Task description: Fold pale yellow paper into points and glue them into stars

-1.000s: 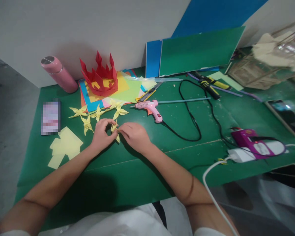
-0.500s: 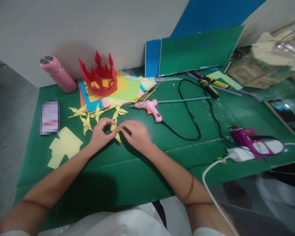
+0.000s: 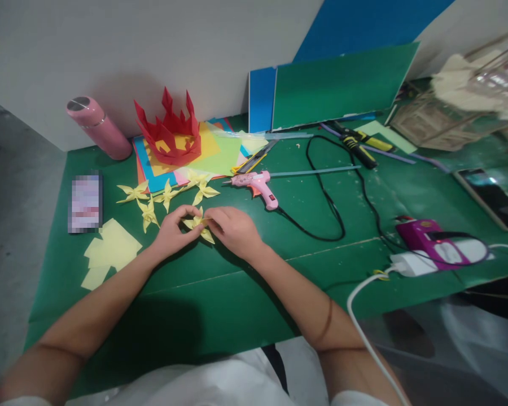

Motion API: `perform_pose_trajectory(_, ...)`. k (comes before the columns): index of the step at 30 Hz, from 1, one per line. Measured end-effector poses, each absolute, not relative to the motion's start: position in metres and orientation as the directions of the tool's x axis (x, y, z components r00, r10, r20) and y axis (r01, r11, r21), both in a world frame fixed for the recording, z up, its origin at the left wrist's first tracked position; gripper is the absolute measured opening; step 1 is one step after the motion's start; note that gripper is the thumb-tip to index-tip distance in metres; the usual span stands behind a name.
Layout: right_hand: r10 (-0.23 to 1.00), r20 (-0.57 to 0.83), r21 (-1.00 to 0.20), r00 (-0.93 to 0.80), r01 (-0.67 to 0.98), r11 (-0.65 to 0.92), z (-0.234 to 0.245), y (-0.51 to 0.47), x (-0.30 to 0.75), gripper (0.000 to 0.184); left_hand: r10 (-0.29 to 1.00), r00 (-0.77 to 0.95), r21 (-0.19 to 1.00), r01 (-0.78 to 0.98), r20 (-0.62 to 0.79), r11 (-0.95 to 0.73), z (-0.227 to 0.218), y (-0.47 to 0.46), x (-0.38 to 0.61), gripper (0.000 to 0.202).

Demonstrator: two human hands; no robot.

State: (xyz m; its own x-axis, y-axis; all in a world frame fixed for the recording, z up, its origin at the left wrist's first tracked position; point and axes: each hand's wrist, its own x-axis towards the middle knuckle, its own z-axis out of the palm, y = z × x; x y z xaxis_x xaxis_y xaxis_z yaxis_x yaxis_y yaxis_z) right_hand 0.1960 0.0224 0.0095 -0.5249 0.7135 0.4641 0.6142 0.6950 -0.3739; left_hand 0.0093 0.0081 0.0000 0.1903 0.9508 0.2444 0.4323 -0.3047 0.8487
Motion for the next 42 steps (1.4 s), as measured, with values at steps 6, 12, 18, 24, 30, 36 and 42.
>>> perform_pose_trajectory(6, 0.636, 0.415, -0.211, -0.650, 0.612, 0.763, 0.013, 0.027, 0.200, 0.025, 0.946, 0.228, 0.861, 0.406, 0.229, -0.306, 0.003, 0.008, 0.010, 0.017)
perform_pose_trajectory(12, 0.535, 0.492, -0.104, -0.686, 0.564, 0.819, 0.015, 0.031, 0.201, 0.025, 0.946, 0.278, 0.858, 0.431, 0.167, -0.278, 0.004, 0.009, 0.010, 0.019)
perform_pose_trajectory(18, 0.452, 0.526, -0.026, -0.720, 0.518, 0.855, 0.018, 0.033, 0.199, 0.016, 0.936, 0.315, 0.832, 0.470, 0.153, -0.295, 0.005, 0.008, 0.010, 0.023)
perform_pose_trajectory(24, 0.464, 0.508, -0.052, -0.726, 0.512, 0.857, 0.018, 0.031, 0.199, 0.018, 0.905, 0.358, 0.786, 0.480, 0.231, -0.391, 0.008, 0.008, 0.011, 0.023)
perform_pose_trajectory(30, 0.480, 0.505, -0.063, -0.717, 0.524, 0.849, 0.017, 0.032, 0.201, 0.020, 0.915, 0.312, 0.798, 0.466, 0.255, -0.381, 0.006, 0.007, 0.011, 0.025)
perform_pose_trajectory(36, 0.658, 0.515, -0.300, -0.550, 0.603, 0.739, 0.013, 0.037, 0.201, 0.017, 0.922, 0.157, 0.873, 0.299, 0.354, -0.386, -0.001, 0.010, 0.009, 0.052)
perform_pose_trajectory(42, 0.749, 0.453, -0.456, -0.483, 0.596, 0.661, 0.013, 0.035, 0.200, 0.018, 0.969, 0.101, 0.974, -0.044, 0.223, -0.220, -0.011, 0.010, 0.016, 0.048)
